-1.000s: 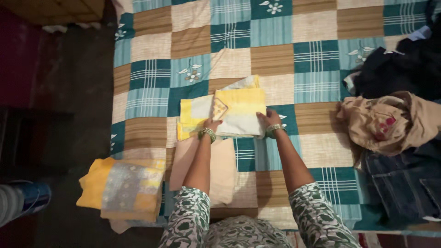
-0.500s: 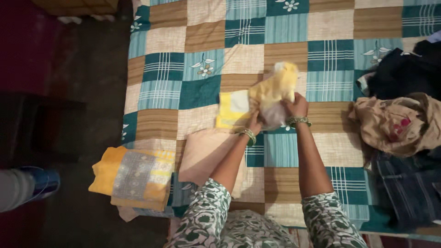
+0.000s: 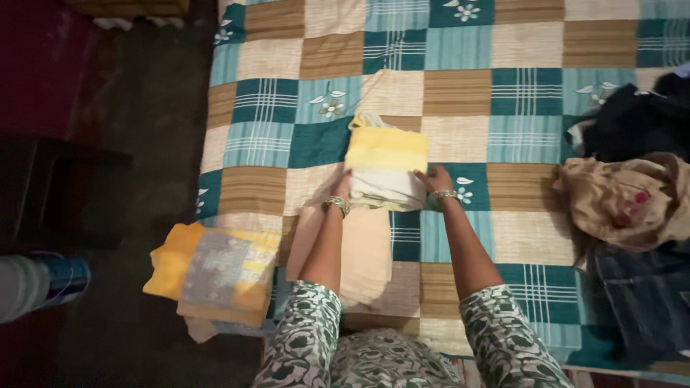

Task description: The person folds several items of clothing on a bed, including a yellow and white cloth, a beige embroidered tunic, and multiple pairs of dark jeans, placing them into a stack.

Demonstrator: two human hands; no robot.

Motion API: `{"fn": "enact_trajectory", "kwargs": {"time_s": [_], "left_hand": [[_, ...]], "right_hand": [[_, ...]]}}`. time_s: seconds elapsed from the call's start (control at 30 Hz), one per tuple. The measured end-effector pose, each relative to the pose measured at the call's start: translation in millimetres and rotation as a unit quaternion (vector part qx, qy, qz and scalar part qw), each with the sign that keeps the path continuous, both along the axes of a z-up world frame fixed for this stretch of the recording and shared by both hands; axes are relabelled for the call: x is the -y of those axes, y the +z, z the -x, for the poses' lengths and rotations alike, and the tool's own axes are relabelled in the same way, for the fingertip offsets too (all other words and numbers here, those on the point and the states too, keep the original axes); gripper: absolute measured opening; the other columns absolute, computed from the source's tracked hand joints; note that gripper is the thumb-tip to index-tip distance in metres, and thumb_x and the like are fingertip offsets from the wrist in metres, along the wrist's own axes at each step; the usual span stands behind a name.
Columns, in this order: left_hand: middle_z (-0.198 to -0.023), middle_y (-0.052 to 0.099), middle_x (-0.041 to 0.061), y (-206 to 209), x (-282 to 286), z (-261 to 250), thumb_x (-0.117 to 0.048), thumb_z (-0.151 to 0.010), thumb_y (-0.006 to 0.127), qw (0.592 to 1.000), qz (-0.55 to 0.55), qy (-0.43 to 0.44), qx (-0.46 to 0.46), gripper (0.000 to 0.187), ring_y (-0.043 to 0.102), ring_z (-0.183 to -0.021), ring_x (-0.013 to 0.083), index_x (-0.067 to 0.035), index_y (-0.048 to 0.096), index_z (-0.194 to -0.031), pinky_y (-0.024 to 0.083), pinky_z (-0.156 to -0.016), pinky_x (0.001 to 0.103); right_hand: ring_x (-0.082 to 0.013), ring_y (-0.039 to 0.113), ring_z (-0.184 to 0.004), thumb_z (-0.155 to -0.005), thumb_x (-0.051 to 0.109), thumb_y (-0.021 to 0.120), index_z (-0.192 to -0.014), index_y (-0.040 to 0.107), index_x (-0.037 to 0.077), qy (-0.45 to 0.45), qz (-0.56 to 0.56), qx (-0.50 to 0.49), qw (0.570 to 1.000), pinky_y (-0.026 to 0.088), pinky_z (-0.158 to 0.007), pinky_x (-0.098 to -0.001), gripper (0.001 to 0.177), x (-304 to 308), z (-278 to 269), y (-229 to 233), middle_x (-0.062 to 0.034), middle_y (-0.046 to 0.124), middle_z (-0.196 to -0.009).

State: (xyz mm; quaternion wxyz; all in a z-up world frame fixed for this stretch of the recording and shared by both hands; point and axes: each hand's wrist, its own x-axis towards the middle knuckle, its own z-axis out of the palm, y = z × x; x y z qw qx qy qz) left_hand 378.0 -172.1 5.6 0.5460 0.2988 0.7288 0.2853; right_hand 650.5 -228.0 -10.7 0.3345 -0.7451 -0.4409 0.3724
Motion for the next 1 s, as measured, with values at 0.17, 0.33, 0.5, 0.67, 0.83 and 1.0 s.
{"fn": "enact_trajectory", "kwargs": {"time_s": [0.17,0.33,0.5,0.67,0.83,1.0], "left_hand": [[-0.115,0.072,0.011,-41.4,4.1,-6.5,-0.035,-0.083,0.081,0.991,-0.078,-0.062,0.085,0.055,0.066,-0.104,0.0238,-0.011,0.063,-0.129,0.052,-0.087,0.037],[-0.115,0.075,0.014,-32.0,0.0,7.2,-0.01,-0.08,0.089,0.936,-0.022,0.065,0.345,0.051,0.07,-0.103,0.0314,-0.002,0.069,-0.126,0.058,-0.087,0.043],[-0.128,0.065,0.006,-34.8,4.7,67.1,-0.042,-0.087,0.067,0.846,-0.008,0.096,0.524,0.048,0.063,-0.112,0.0291,-0.026,0.059,-0.132,0.053,-0.086,0.059],[-0.132,0.062,0.019,-11.8,67.5,143.8,-0.079,-0.088,0.041,0.771,-0.061,0.185,0.606,0.084,0.059,-0.118,0.0416,-0.01,0.059,-0.131,0.046,-0.092,0.072],[-0.137,0.057,0.027,22.3,148.5,179.5,-0.099,-0.08,0.033,0.706,-0.065,0.19,0.679,0.119,0.055,-0.125,0.0465,0.0,0.045,-0.146,0.044,-0.104,0.067],[-0.147,0.054,0.018,34.6,164.9,272.1,-0.096,-0.077,0.037,0.567,-0.304,0.241,0.727,0.109,0.053,-0.131,0.0395,-0.013,0.052,-0.146,0.044,-0.105,0.059]], "right_hand": [[-0.0272,0.072,-0.086,-0.086,0.038,0.078,-0.116,0.069,0.002,-0.152,0.194,-0.302,0.921,0.057,-0.071,-0.0425,0.048,8.5,24.0,9.0,-0.0133,0.075,-0.105],[-0.0251,0.075,-0.093,-0.085,0.025,0.078,-0.12,0.067,0.0,-0.113,0.14,-0.5,0.847,0.061,-0.082,-0.0353,0.045,-14.3,13.2,5.2,-0.0128,0.078,-0.109],[-0.0291,0.073,-0.093,-0.094,0.013,0.073,-0.119,0.063,-0.009,-0.042,0.082,-0.58,0.809,0.06,-0.084,-0.0399,0.034,-32.9,44.3,30.3,-0.0193,0.073,-0.108],[-0.0297,0.075,-0.094,-0.089,0.01,0.069,-0.117,0.063,-0.007,0.032,0.07,-0.601,0.796,0.061,-0.085,-0.0444,0.033,-41.1,155.5,91.7,-0.0183,0.072,-0.111],[-0.031,0.075,-0.096,-0.089,0.008,0.068,-0.12,0.063,-0.007,0.169,0.077,-0.652,0.735,0.062,-0.086,-0.0461,0.035,-18.8,298.2,152.1,-0.0191,0.072,-0.112],[-0.0301,0.075,-0.1,-0.092,0.006,0.069,-0.118,0.063,-0.012,0.205,0.078,-0.697,0.682,0.064,-0.09,-0.042,0.032,30.6,421.6,168.3,-0.0214,0.073,-0.113]]}}
